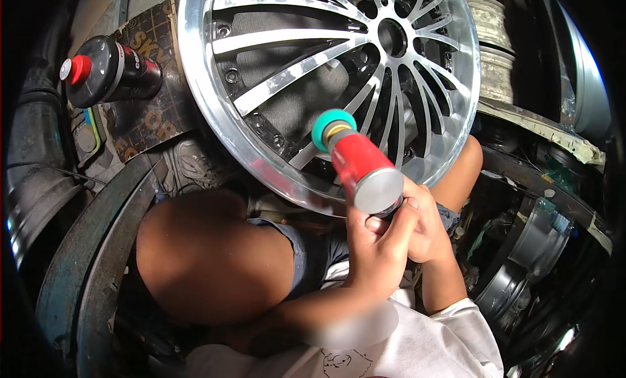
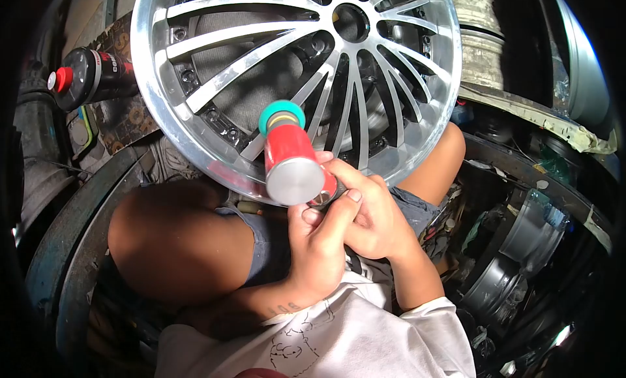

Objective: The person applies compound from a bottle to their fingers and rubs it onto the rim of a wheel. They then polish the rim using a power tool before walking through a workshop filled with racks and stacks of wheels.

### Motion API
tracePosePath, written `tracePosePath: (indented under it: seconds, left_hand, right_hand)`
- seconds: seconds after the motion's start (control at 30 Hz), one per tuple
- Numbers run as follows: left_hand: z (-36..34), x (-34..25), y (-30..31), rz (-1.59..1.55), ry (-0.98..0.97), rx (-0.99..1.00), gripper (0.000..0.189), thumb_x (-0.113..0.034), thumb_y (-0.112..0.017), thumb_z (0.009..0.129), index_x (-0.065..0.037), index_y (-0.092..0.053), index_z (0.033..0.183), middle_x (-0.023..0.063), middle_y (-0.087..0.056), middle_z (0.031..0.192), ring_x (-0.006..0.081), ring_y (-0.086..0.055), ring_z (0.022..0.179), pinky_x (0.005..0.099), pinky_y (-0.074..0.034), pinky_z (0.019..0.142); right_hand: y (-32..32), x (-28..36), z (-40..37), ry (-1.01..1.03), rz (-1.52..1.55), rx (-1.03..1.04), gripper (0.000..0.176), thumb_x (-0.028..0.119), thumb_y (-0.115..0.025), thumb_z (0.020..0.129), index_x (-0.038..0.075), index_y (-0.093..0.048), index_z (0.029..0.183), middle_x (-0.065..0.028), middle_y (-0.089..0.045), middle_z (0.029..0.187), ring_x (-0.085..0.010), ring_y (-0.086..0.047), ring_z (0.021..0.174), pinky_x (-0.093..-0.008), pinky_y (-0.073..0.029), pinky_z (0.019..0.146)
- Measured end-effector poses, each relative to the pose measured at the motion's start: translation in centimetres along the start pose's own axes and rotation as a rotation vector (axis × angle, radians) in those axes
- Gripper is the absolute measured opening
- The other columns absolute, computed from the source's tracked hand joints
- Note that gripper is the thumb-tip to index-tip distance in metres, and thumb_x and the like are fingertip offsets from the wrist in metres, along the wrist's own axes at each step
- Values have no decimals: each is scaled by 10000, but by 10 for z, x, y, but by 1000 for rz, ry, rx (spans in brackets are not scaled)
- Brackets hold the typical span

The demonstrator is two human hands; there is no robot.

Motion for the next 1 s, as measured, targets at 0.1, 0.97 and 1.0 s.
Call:
tracePosePath:
  seconds: [0.1,0.97,1.0]
  left_hand:
    - [-5,8,4,-136,72,-44,560,-5,-585,897,8,-395,1423,144,-549,1253,191,-553,1166,334,-465,991]
    - [-12,21,9,-309,99,-46,590,-82,-522,875,-37,-363,1441,200,-554,1271,263,-554,1210,409,-439,1068]
    - [-12,21,9,-313,75,-53,583,-82,-521,875,-37,-365,1435,201,-557,1266,264,-557,1204,409,-439,1068]
  right_hand:
    - [-5,13,5,58,-29,68,609,158,-733,775,-31,-581,1334,-220,-674,800,-365,-711,664,-332,-522,635]
    - [-12,25,7,72,-302,198,613,176,-743,710,-5,-620,1283,-218,-672,811,-387,-627,538,-403,-485,520]
    - [-12,25,7,76,-307,203,618,176,-744,710,-3,-619,1288,-215,-667,796,-385,-624,534,-404,-481,516]
Point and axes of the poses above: each hand's wrist, its own z-axis towards the middle knuckle, its own y-axis out of the back of the hand, x = y × z, the point moved 9 cm from there along z, towards the middle knuckle
